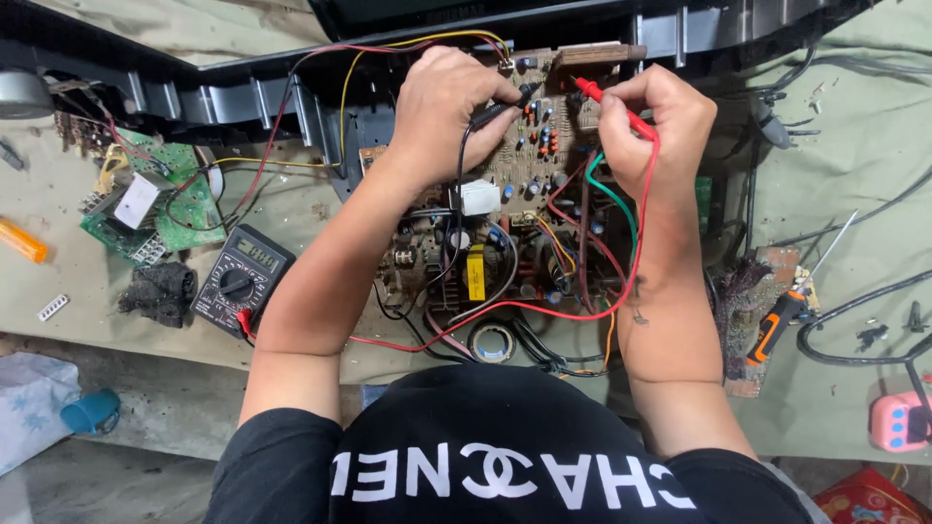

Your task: Inspecting and testing a main circuit board using a multimeter and other tools to diagnose issues.

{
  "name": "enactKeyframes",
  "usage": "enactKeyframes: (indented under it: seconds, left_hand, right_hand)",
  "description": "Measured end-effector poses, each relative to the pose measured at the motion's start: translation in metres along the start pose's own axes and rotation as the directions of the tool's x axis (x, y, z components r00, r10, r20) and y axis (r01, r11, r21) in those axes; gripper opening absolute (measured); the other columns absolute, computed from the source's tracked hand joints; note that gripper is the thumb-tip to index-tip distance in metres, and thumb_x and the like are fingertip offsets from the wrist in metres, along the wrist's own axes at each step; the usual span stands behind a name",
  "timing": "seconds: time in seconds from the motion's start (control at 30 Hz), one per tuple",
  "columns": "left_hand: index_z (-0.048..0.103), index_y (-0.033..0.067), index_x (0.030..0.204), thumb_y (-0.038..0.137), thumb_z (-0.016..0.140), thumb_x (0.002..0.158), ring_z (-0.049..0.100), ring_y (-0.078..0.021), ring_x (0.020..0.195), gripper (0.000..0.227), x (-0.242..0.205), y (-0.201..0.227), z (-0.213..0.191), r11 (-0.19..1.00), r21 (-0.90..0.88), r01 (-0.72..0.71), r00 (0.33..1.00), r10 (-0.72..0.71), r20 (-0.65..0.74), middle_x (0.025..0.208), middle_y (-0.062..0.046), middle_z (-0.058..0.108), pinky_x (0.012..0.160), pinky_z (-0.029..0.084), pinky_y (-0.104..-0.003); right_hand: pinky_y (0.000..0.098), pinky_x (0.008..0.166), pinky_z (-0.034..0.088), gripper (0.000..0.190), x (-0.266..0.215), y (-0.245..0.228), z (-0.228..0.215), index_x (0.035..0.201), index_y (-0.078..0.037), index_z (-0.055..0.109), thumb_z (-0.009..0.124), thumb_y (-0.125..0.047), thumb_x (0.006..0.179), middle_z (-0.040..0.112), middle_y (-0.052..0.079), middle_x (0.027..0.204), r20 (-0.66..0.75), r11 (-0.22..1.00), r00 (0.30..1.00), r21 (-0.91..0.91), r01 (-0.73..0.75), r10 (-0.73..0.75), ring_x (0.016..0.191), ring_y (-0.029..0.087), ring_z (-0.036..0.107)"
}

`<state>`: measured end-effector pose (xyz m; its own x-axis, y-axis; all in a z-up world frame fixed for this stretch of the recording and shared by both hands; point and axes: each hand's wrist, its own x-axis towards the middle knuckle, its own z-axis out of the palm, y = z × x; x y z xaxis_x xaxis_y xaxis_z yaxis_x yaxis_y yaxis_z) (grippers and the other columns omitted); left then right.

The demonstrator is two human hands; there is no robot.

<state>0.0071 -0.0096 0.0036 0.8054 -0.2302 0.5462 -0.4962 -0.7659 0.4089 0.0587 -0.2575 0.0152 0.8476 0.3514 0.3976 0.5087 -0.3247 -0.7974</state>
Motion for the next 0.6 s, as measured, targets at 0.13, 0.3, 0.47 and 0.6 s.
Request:
enactKeyframes:
  seconds: [0.13,0.3,0.47,0.6]
  left_hand:
    - [0.073,0.014,0.094,0.018,0.078,0.09,0.065,-0.0248,0.083,0.007,0.005,0.008,-0.003,0.998,-0.041,0.048,0.998,-0.05,-0.044,0.086,0.0,0.074,0.089,0.045,-0.041]
    - [0.071,0.0132,0.096,0.018,0.078,0.094,0.064,-0.0265,0.082,0.009,0.011,0.016,0.0,1.0,-0.01,-0.006,0.999,0.006,-0.042,0.086,-0.001,0.073,0.086,0.044,-0.041]
    - [0.072,0.0144,0.093,0.018,0.079,0.091,0.064,-0.0244,0.082,0.008,0.015,0.021,0.008,0.997,-0.074,0.03,0.999,-0.031,-0.01,0.086,0.001,0.073,0.08,0.045,-0.039]
    - [0.072,0.0142,0.092,0.021,0.08,0.091,0.063,-0.0256,0.08,0.01,0.015,0.014,0.013,0.999,-0.041,0.027,0.999,-0.028,-0.032,0.082,0.0,0.072,0.081,0.045,-0.04]
  right_hand:
    - [0.0233,0.056,0.041,0.01,0.001,0.005,0.0,0.086,0.0,0.071,0.066,0.004,0.094,0.066,0.006,0.077,0.061,0.998,0.996,-0.025,-0.058,0.059,0.066,0.012,0.056]
    - [0.0239,0.057,0.046,0.01,0.0,0.004,0.0,0.087,0.001,0.07,0.066,0.007,0.094,0.068,0.009,0.08,0.048,0.998,0.996,0.01,-0.07,0.069,0.069,0.014,0.062]
    - [0.026,0.063,0.043,0.027,0.0,0.006,0.002,0.077,-0.006,0.061,0.076,-0.003,0.098,0.06,0.001,0.073,-0.038,0.984,0.984,0.014,-0.176,0.177,0.067,0.009,0.051]
    - [0.0261,0.062,0.043,0.03,0.001,0.016,0.004,0.076,-0.007,0.058,0.079,-0.001,0.097,0.059,0.001,0.072,-0.032,0.985,0.984,0.024,-0.173,0.174,0.066,0.009,0.05]
